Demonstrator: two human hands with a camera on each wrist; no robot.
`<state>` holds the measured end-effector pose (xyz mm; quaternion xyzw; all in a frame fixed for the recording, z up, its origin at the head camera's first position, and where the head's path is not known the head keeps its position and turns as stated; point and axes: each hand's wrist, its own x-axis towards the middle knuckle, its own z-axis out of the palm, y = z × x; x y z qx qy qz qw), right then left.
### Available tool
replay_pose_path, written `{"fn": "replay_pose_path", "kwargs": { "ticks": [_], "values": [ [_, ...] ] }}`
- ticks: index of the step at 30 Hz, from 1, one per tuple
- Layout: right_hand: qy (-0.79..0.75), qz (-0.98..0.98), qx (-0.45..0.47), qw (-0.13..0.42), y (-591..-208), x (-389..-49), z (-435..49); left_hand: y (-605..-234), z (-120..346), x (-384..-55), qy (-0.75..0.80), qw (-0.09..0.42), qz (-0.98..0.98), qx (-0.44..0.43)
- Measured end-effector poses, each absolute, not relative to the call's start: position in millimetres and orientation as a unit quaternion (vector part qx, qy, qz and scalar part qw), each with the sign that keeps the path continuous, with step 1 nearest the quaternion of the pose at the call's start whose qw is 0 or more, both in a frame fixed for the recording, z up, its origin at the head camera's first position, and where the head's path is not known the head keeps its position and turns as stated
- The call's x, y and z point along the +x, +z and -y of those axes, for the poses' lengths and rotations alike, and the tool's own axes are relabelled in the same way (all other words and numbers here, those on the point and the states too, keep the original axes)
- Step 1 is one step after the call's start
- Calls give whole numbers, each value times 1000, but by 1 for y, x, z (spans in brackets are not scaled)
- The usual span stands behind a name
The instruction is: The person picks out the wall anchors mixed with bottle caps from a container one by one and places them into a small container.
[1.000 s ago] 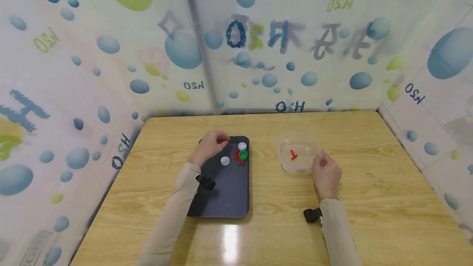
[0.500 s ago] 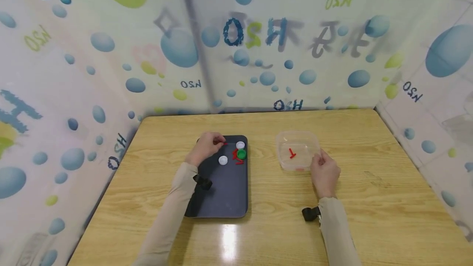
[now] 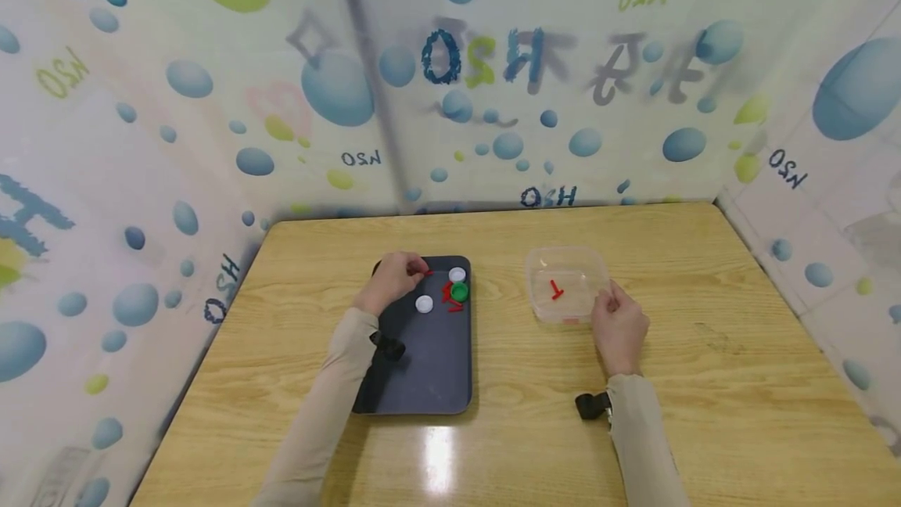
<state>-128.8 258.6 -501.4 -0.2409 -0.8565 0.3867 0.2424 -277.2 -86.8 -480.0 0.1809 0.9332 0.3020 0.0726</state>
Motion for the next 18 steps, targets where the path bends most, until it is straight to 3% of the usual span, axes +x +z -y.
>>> {"fn": "replay_pose_path", "kwargs": {
  "ticks": [18],
  "values": [
    [397,855,-247,224,-501,-129,-259,-485,83,-278,291,60,-938,179]
  ]
}}
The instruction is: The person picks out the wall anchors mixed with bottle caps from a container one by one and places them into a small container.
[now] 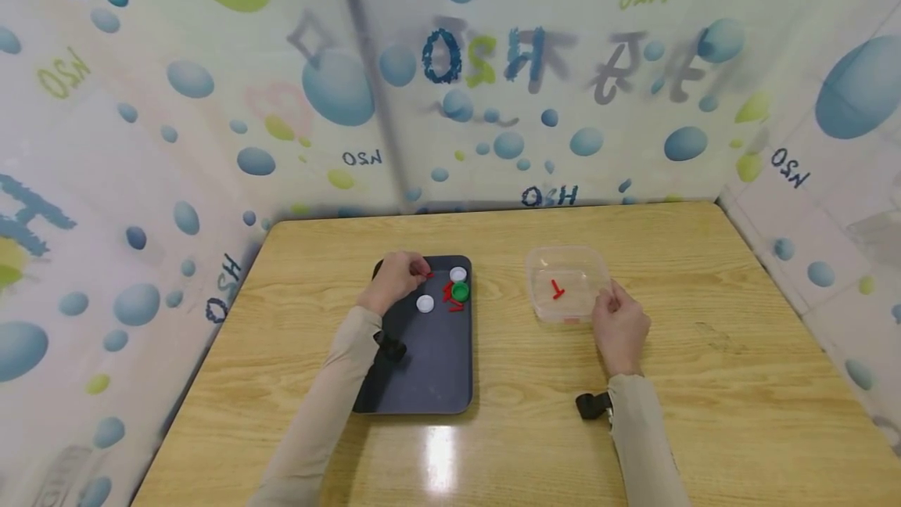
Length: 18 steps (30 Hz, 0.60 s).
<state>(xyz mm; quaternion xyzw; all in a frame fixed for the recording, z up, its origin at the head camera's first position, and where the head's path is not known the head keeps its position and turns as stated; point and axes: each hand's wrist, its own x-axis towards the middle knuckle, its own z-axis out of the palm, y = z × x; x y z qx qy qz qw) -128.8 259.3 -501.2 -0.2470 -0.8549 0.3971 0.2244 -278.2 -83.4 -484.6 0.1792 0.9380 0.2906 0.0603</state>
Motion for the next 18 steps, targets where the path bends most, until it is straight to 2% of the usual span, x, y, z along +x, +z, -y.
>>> {"fn": "replay_pose_path", "kwargs": {
  "ticks": [6,18],
  "values": [
    [393,854,-242,240,-503,-129,-259,-486,83,-279,287,51,-941,169],
    [397,855,-235,235,-504,-128,-260,-491,88,-278,264,8,-945,192]
  ]
}}
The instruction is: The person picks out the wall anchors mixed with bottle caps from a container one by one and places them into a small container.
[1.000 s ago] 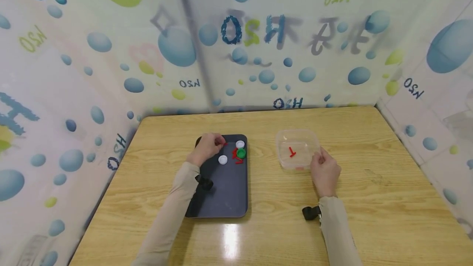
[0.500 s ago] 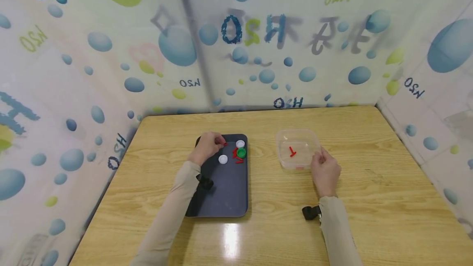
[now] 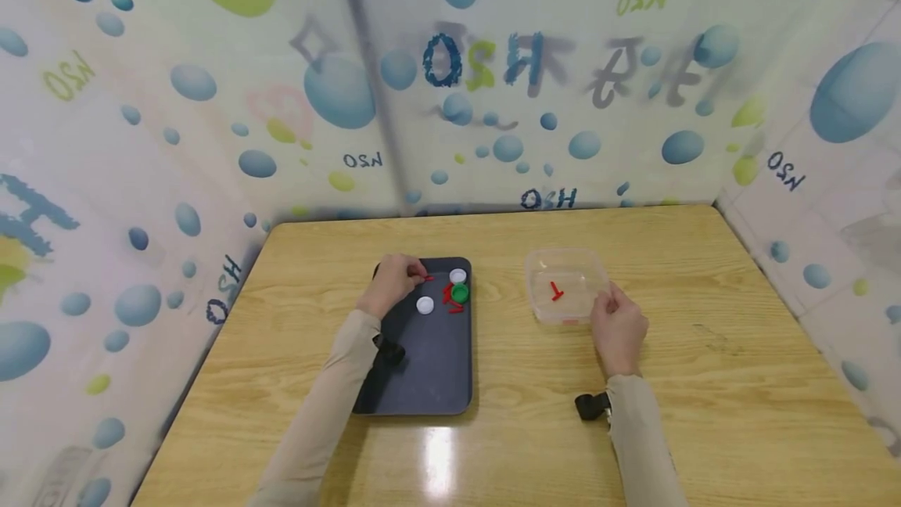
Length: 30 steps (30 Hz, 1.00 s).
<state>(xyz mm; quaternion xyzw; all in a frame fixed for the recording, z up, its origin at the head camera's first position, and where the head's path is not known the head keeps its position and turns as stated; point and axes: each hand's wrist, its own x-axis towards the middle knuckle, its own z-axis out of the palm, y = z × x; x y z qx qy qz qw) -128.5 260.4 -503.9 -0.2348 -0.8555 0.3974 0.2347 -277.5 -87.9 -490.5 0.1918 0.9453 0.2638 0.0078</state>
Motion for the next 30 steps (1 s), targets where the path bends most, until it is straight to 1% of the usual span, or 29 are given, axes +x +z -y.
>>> {"fn": "replay_pose_path", "kwargs": {
  "ticks": [4,11,15,23,30],
  "values": [
    [395,856,-235,236,-503,-129,-260,-490,88,-278,268,9,-942,200],
    [389,858,-237,238,-502,-127,-260,-491,88,-278,296,28,-933,200],
    [393,857,-239,232,-501,-128,-260,-491,88,-276,312,27,-927,205],
    [400,855,-238,228,-501,-128,-258,-479,86,-270,338,33,-916,211],
    [395,854,-234,244,-502,-128,-260,-470,79,-272,346,33,-912,218]
  ]
}}
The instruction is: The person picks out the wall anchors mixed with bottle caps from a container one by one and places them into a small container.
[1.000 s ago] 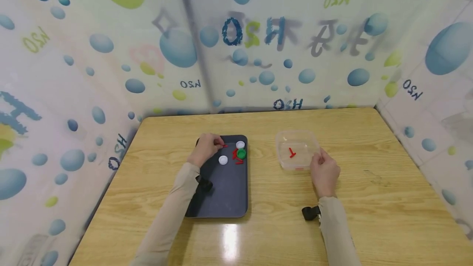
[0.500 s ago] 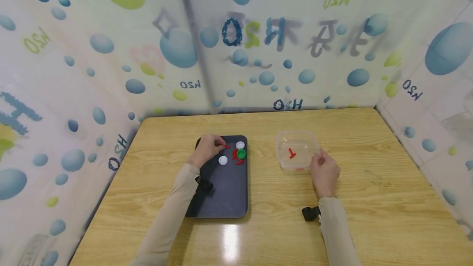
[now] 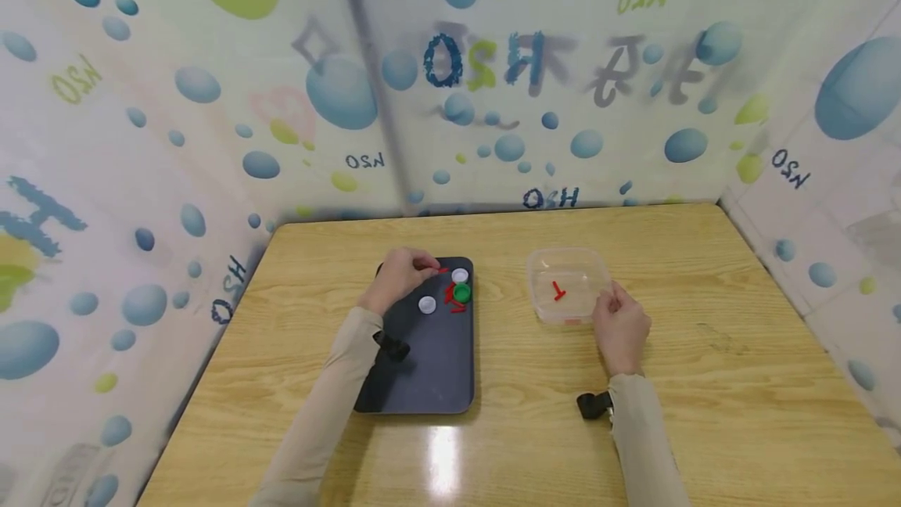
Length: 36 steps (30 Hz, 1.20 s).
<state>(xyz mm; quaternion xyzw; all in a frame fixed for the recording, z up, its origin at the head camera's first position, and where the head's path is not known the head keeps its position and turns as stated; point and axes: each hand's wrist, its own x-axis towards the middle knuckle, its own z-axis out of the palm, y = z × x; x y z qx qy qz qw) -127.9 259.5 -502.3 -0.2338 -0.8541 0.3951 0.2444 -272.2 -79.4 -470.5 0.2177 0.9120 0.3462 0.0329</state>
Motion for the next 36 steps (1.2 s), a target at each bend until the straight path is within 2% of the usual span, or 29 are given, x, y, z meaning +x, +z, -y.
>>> {"fn": "replay_pose_path", "kwargs": {
  "ticks": [29,36],
  "values": [
    [390,856,-236,243,-503,-130,-261,-437,8,-260,372,63,-888,264],
    [399,854,-245,226,-503,-130,-262,-434,-9,-256,376,65,-882,277]
  ]
}}
